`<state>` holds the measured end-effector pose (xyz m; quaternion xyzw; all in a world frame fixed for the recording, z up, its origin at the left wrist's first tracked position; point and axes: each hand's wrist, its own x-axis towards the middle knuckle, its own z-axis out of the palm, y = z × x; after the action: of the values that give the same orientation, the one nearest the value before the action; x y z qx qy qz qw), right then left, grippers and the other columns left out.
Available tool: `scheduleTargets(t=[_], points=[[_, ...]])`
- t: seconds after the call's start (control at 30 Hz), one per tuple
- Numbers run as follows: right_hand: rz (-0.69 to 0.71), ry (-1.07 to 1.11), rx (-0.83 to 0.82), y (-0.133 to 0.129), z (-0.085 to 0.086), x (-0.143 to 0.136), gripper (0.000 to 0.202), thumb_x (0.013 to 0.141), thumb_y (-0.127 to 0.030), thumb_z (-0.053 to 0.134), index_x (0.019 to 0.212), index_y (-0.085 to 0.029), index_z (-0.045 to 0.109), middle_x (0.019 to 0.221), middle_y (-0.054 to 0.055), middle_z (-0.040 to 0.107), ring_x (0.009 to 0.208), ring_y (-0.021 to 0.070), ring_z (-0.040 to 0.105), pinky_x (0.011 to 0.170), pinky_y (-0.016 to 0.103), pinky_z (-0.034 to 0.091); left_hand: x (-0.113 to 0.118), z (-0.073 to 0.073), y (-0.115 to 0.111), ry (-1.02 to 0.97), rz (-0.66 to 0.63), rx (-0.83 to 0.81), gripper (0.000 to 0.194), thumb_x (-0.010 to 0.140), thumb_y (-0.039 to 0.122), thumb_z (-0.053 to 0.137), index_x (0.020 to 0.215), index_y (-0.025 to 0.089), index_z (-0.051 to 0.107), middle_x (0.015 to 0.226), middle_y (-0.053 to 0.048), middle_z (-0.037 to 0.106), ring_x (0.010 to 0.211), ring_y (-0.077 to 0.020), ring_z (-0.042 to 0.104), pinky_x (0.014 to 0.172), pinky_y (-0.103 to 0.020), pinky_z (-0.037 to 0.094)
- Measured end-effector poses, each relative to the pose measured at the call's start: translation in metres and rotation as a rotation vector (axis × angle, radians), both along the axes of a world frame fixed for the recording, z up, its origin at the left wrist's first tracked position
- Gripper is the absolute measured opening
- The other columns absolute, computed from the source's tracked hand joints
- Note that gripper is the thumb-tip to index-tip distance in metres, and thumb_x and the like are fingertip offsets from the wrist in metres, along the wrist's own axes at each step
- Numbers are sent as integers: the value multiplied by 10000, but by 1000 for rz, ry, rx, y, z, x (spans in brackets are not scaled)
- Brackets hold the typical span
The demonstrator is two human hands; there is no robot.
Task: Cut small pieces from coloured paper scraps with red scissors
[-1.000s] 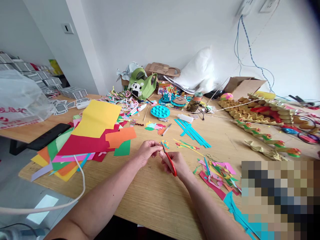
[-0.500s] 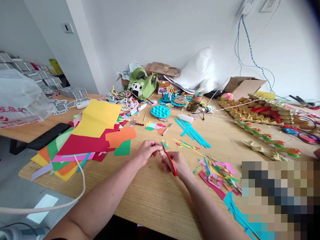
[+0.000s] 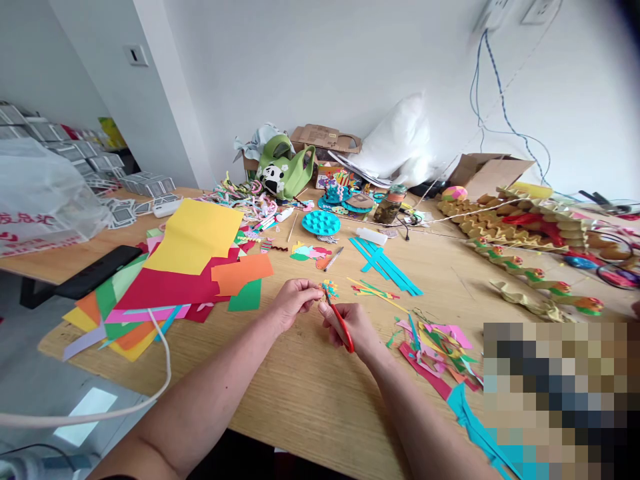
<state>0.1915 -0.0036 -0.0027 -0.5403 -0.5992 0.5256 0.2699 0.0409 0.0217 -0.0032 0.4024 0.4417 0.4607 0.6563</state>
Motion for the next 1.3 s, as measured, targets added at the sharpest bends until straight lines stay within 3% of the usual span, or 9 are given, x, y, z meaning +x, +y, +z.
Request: scheduleTargets(t=[1.03, 1.3], points=[[13, -5, 16, 0, -2, -1, 550, 721, -684, 595, 537, -171, 517, 387, -7, 533, 329, 95, 451, 356, 196, 317, -2, -6, 2, 61, -12, 24, 152, 566, 261, 709, 634, 144, 640, 597, 10, 579, 483, -60, 395, 476, -224, 234], [6, 4, -7, 1, -4, -1, 534, 716, -661, 617, 528, -172, 518, 374, -11, 525, 317, 96, 451, 347, 194, 314, -1, -4, 3, 74, 56, 97, 105, 561, 242, 703, 607, 155, 669, 658, -8, 628, 659, -121, 522, 650, -255, 360]])
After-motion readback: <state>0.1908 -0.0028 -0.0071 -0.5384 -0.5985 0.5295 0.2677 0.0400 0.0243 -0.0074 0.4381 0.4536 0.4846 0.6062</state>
